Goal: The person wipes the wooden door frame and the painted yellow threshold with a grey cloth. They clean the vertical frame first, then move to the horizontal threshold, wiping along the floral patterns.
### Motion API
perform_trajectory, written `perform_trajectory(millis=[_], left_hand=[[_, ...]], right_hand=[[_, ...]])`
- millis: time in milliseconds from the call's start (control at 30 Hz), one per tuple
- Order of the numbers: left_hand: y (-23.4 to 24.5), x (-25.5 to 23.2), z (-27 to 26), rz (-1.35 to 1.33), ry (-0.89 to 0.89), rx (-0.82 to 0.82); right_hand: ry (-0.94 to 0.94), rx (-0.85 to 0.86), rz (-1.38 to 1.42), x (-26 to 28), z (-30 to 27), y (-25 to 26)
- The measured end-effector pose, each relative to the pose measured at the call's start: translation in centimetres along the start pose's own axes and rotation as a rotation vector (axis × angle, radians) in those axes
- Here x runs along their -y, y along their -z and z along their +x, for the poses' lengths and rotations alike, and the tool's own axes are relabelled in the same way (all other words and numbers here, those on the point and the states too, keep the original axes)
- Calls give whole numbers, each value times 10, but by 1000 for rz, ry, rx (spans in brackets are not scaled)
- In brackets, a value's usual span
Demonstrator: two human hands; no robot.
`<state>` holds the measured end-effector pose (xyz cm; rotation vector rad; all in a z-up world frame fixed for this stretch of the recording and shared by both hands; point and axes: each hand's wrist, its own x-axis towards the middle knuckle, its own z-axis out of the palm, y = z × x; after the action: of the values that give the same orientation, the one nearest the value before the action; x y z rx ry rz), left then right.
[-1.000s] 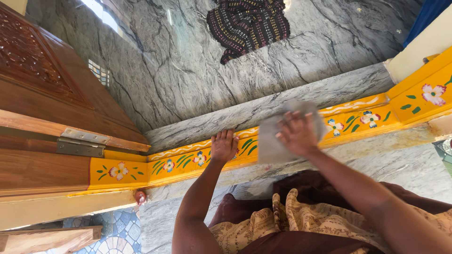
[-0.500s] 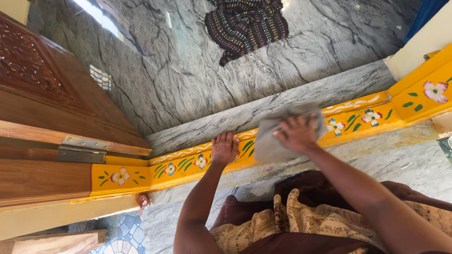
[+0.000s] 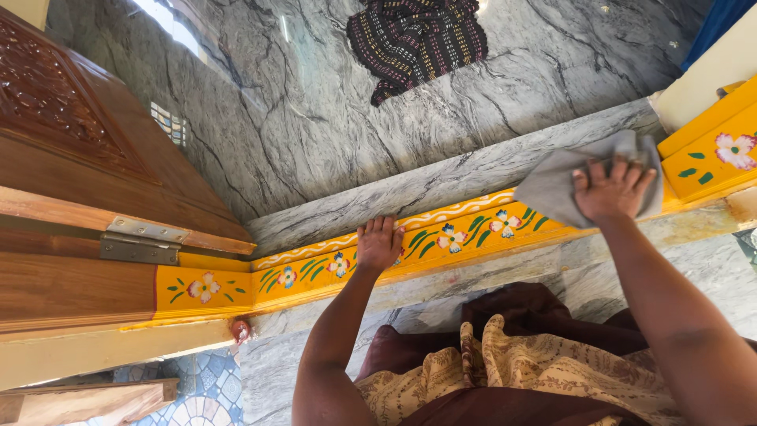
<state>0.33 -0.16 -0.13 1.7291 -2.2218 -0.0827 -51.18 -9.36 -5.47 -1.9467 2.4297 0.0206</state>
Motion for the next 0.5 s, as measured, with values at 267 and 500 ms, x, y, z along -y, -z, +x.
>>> perform_trajectory(millis=[267,500], left_hand=[[-3,0,-1,9,-17,-23],[-8,4,-1,28,-12,8]], right_hand=[[430,204,-110,174,-101,45],[581,283,119,225,-154,77]])
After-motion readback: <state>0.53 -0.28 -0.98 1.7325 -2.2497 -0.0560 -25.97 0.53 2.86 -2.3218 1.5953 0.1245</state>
